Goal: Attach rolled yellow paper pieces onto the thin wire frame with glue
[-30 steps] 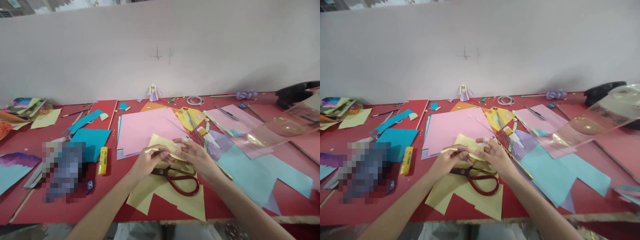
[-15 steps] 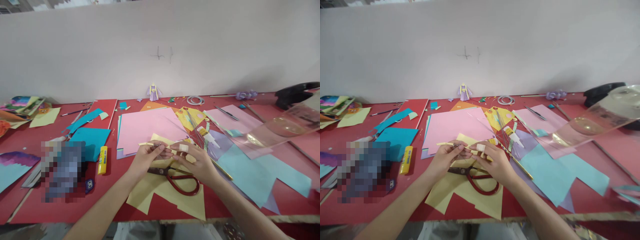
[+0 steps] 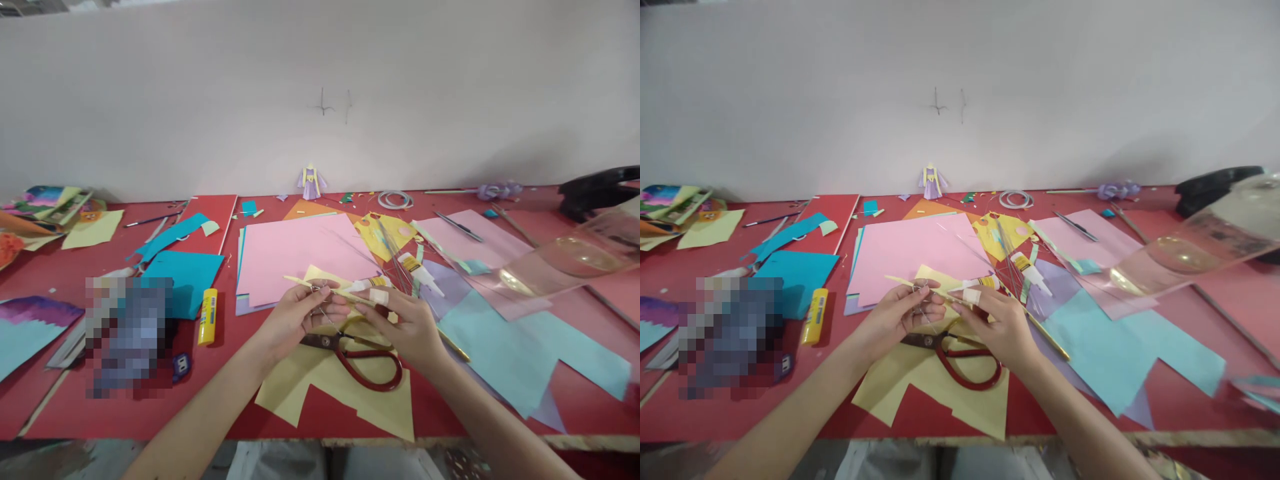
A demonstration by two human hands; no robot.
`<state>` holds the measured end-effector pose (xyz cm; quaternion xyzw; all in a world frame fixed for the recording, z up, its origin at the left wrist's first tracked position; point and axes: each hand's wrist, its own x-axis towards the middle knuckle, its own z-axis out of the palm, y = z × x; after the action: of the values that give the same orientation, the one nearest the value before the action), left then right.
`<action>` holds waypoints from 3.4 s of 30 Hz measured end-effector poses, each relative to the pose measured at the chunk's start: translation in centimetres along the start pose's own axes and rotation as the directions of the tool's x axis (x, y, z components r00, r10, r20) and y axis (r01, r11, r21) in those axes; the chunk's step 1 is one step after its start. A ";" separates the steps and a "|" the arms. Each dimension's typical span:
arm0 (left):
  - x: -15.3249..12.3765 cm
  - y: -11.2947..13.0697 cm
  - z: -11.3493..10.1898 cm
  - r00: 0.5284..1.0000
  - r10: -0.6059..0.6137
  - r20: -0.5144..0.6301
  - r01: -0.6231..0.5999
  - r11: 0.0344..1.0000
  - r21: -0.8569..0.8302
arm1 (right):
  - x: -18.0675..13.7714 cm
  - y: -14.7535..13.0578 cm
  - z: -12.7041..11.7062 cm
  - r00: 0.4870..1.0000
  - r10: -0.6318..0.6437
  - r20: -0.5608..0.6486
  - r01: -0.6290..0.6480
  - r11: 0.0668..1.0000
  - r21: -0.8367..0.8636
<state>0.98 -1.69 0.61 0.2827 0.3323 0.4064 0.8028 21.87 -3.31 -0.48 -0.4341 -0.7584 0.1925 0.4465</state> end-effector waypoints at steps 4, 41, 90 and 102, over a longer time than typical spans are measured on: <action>0.1 0.0 0.1 1.000 0.007 -0.008 -0.007 1.000 -0.018 | -0.1 0.1 0.1 0.999 0.034 -0.010 -0.034 0.999 -0.010; -0.9 0.2 1.2 0.964 0.264 -0.015 -0.208 0.791 0.576 | 0.7 -1.6 -0.2 0.859 0.468 0.207 -0.511 0.765 0.393; -0.2 -0.5 0.4 0.966 0.259 -0.004 -0.236 0.888 0.395 | 0.7 -1.8 -0.3 0.835 0.479 0.271 -0.543 0.635 0.550; 0.0 -0.8 0.6 0.957 0.287 -0.044 -0.254 0.901 0.351 | 0.7 -1.7 -0.1 0.850 0.458 0.261 -0.518 0.640 0.567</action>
<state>1.79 -2.17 0.40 0.4415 0.3927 0.4630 0.6607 21.03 -3.71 1.08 -0.4421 -0.5265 0.5630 0.4587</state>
